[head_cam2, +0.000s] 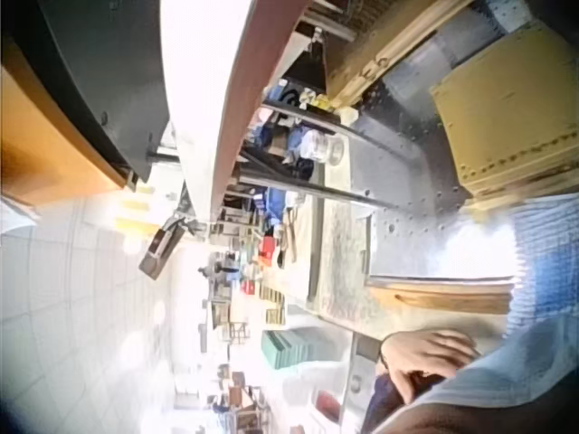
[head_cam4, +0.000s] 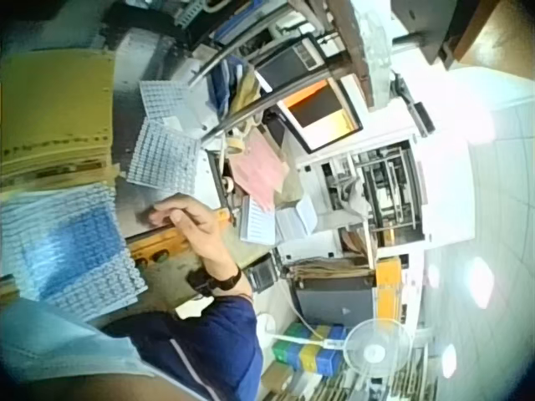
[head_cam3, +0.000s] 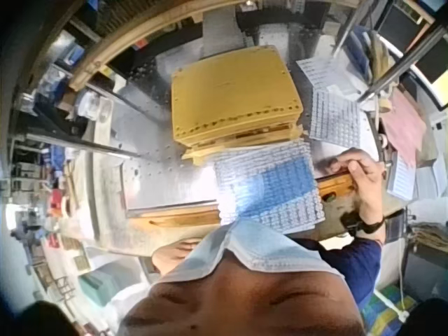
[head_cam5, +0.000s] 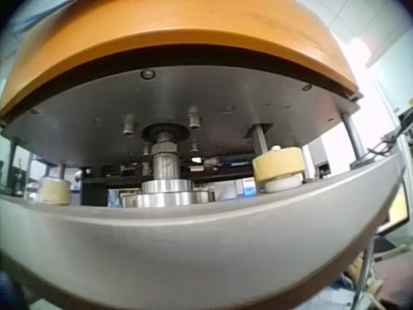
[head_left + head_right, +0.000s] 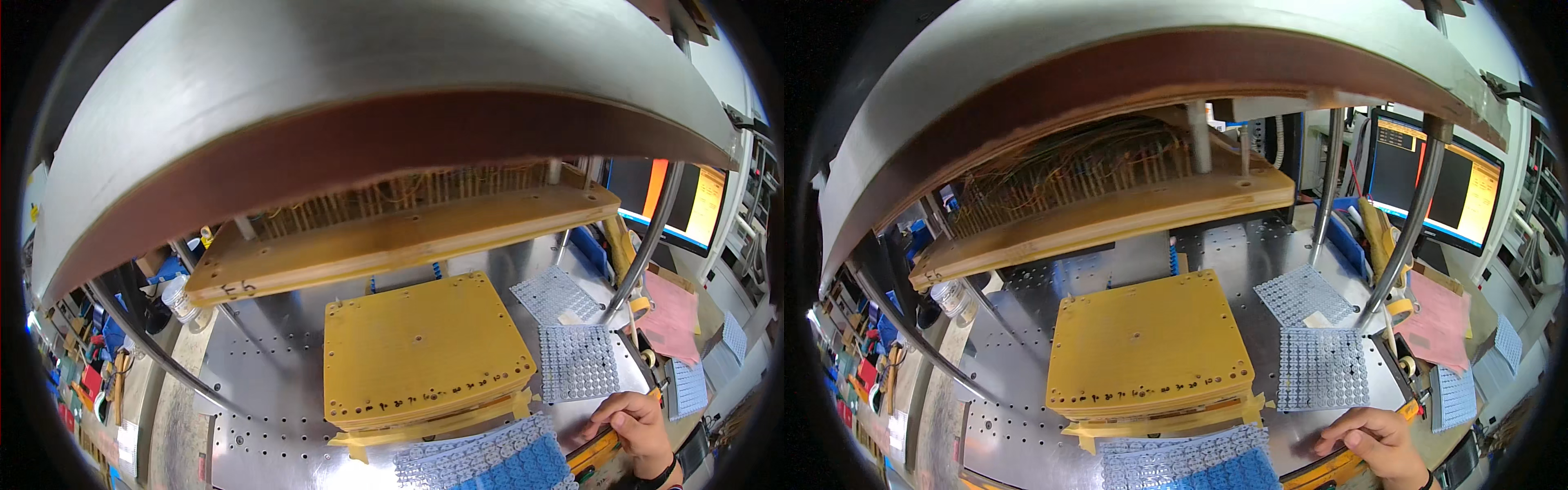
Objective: Operating a testing machine to verify electronic components.
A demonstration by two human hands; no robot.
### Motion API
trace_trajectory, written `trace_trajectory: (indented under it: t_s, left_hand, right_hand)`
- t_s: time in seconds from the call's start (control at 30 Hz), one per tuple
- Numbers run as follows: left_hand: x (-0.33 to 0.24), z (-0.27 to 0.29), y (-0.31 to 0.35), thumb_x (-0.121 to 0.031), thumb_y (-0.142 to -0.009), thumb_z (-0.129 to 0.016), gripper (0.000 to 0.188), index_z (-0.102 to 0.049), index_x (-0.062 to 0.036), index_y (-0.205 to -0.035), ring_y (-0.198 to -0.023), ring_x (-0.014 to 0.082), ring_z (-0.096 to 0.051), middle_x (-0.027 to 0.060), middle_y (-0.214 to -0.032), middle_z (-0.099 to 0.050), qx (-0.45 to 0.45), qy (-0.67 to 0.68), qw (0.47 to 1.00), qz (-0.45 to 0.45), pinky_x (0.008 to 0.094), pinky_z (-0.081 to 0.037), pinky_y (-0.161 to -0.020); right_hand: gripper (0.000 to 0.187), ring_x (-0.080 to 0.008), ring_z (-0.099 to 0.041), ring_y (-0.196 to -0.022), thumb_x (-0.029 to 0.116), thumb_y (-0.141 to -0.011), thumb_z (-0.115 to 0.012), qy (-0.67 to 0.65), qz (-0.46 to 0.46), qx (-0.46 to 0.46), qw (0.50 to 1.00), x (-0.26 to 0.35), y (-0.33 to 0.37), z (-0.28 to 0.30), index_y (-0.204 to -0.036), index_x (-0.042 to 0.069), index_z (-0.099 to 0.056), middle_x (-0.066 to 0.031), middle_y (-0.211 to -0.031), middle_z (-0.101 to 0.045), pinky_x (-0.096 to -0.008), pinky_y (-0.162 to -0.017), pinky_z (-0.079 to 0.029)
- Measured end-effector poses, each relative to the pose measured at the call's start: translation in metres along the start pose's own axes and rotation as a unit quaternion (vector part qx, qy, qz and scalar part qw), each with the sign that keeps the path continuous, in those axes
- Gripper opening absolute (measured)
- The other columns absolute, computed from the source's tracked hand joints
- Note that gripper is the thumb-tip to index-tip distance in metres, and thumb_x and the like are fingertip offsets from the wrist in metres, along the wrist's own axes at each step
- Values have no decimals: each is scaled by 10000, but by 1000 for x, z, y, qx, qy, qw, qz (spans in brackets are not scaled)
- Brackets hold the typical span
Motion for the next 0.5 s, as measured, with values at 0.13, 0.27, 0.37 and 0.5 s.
trace_trajectory:
  t_s: [0.13,0.27,0.37,0.5]
  left_hand:
    - [-2,0,4,-309,-914,-587,267,-599,-44,-885,-716,214,-520,93,-806,-573,-25,-40,999,11,331,-430,-642]
    - [-3,0,7,-306,-911,-590,262,-601,-45,-892,-715,211,-521,91,-811,-577,-40,-62,997,17,329,-428,-639]
    - [-4,0,8,-303,-909,-591,258,-603,-46,-898,-714,209,-522,90,-815,-580,-46,-70,996,18,328,-427,-636]
    - [-4,0,9,-300,-907,-593,253,-605,-47,-905,-713,206,-523,87,-820,-584,-50,-78,996,19,327,-426,-632]
  right_hand:
    - [297,-287,-676,-752,203,-930,-612,7,28,-41,999,-5,1,3,-912,-93,-621,-212,-815,-658,-387,-712,-556]
    - [308,-285,-676,-730,216,-926,-622,14,31,-46,998,-4,1,1,-902,-91,-623,-211,-797,-656,-384,-703,-559]
    - [312,-279,-676,-732,223,-924,-627,11,31,-48,998,-5,1,1,-902,-88,-625,-209,-801,-658,-380,-705,-556]
    - [299,-276,-676,-735,216,-927,-621,19,30,-48,998,-4,2,1,-910,-83,-627,-207,-804,-659,-369,-703,-551]
Point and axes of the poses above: each hand's wrist, its own y-axis away from the middle knuckle, its own z-axis out of the back of the hand, x = y × z, the point moved 5 cm from there along -y, towards the middle knuckle
